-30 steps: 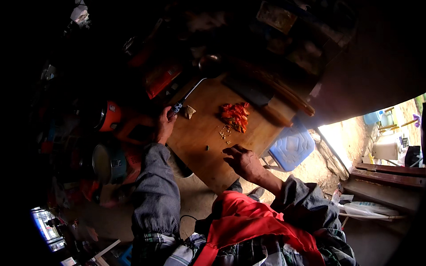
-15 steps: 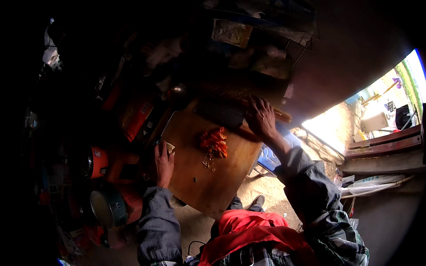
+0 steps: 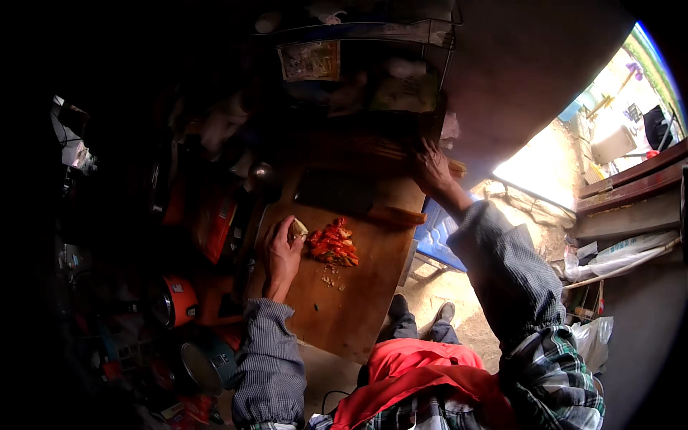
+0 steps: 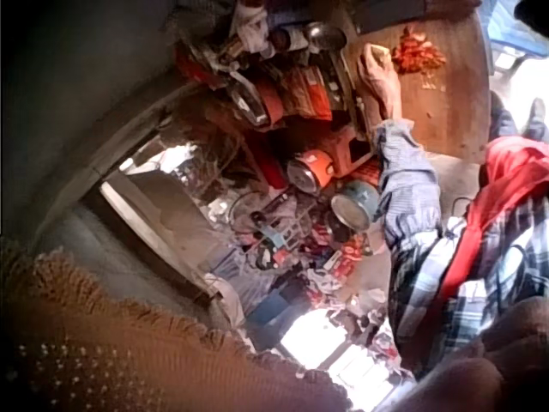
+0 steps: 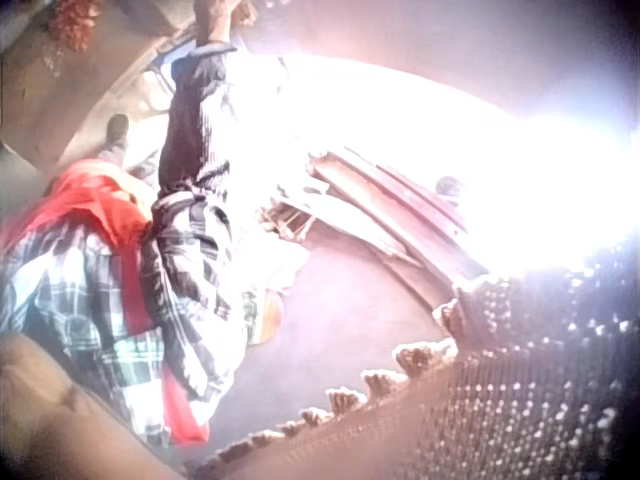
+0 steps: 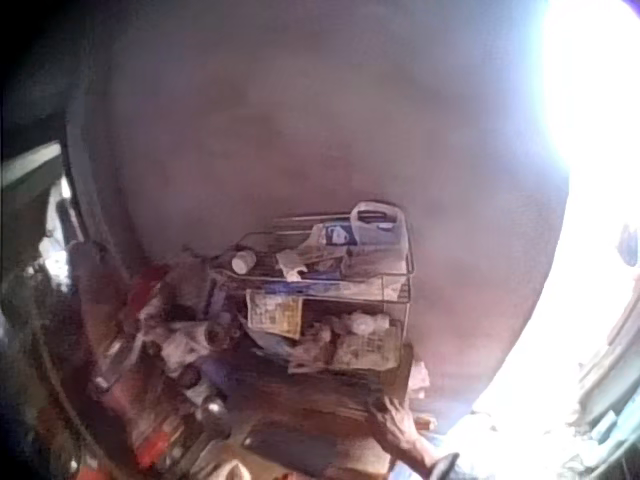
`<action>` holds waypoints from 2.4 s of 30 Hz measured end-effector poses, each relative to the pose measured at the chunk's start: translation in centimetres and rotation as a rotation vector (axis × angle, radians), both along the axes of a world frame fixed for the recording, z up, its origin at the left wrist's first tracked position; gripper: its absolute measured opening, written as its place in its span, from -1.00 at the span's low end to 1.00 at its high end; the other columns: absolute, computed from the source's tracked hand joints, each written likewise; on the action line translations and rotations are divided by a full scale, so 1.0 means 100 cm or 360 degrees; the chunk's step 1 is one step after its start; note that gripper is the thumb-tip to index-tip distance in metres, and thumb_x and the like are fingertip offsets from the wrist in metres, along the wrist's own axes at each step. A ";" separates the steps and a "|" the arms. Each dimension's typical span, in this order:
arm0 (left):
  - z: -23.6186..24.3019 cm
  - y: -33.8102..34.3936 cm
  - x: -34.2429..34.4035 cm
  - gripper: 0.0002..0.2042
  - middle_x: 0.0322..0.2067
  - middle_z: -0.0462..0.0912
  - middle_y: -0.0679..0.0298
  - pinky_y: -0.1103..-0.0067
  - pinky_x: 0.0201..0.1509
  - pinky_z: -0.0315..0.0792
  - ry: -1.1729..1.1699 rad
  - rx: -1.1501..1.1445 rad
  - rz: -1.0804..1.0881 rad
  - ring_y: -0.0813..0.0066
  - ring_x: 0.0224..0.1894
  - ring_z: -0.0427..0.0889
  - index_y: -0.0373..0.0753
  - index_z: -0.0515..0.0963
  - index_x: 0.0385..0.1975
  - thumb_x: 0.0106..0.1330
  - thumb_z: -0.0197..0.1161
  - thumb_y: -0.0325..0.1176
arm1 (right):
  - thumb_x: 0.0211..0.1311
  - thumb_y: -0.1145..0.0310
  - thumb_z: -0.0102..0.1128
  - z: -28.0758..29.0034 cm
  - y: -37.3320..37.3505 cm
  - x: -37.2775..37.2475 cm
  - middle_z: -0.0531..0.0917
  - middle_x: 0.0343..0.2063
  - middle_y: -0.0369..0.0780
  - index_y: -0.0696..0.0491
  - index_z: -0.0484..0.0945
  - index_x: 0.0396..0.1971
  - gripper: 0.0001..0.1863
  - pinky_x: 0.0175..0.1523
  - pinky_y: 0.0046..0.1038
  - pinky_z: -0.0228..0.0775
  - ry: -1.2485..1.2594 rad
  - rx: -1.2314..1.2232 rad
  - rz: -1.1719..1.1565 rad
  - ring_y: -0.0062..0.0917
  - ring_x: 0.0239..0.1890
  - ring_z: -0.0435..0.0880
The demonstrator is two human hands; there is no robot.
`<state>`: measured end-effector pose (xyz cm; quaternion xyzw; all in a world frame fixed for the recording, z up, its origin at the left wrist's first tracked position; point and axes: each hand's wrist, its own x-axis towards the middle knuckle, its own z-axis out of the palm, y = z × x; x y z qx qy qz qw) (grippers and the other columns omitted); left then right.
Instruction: The person stirs chopped vegetables in a wok on an outdoor gas stove using a spatula. They add seasoning from a packet and a liquid from a large bottle. The person briefly enters a cluttered indoor room to retrieve a small white item from a plastic bag before returning to the stove to continue stirring the vegetables.
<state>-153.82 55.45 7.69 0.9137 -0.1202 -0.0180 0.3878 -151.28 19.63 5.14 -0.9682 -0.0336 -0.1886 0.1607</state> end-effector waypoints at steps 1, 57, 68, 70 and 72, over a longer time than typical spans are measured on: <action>0.009 -0.027 0.013 -0.58 -0.17 0.47 0.04 0.45 -0.03 0.37 -0.0047 0.0052 -0.0074 0.13 -0.11 0.47 -0.32 0.38 -0.04 0.02 0.17 -0.56 | -0.05 0.43 0.00 0.000 -0.004 -0.003 0.39 -0.18 -0.06 0.02 0.34 0.04 -0.48 0.00 -0.28 0.24 -0.0061 0.0011 -0.0038 -0.21 -0.12 0.37; 0.003 -0.397 -0.915 -0.79 -0.72 0.41 0.31 0.67 -0.69 0.21 0.0661 0.0265 -0.3818 0.63 -0.74 0.34 -0.29 0.44 -0.52 0.30 0.00 -0.34 | 0.13 0.24 0.12 -0.082 0.198 -1.001 0.56 -0.57 -0.16 0.08 0.48 -0.39 -0.79 -0.40 -0.43 0.36 -0.1541 0.1306 -0.3532 -0.37 -0.52 0.58; 0.036 -0.294 -1.361 -0.75 -0.22 0.52 0.01 0.41 -0.11 0.43 -0.0159 -0.0645 -0.4753 0.06 -0.17 0.53 -0.35 0.44 -0.18 0.11 0.07 -0.60 | 0.13 0.39 0.11 0.005 0.305 -1.467 0.54 -0.61 -0.17 0.15 0.52 -0.37 -0.85 -0.43 -0.52 0.32 -0.1851 0.1040 -0.3734 -0.59 -0.56 0.51; 0.022 -0.269 -1.442 -0.73 -0.17 0.50 -0.02 0.37 -0.02 0.39 -0.0186 -0.0645 -0.4859 0.01 -0.09 0.49 -0.35 0.42 -0.13 0.12 0.08 -0.58 | 0.11 0.40 0.10 -0.002 0.321 -1.544 0.58 -0.56 -0.14 0.14 0.54 -0.38 -0.86 -0.38 -0.45 0.37 -0.1433 0.0603 -0.3946 -0.45 -0.51 0.58; -0.008 -0.257 -1.513 -0.72 -0.08 0.44 -0.05 0.35 0.02 0.36 -0.0259 -0.0577 -0.4945 0.00 -0.04 0.44 -0.34 0.40 -0.10 0.16 0.05 -0.52 | 0.04 0.41 0.10 -0.010 0.320 -1.616 0.60 -0.50 -0.10 0.13 0.55 -0.39 -0.85 -0.30 -0.37 0.40 -0.1349 0.0491 -0.3910 -0.30 -0.42 0.60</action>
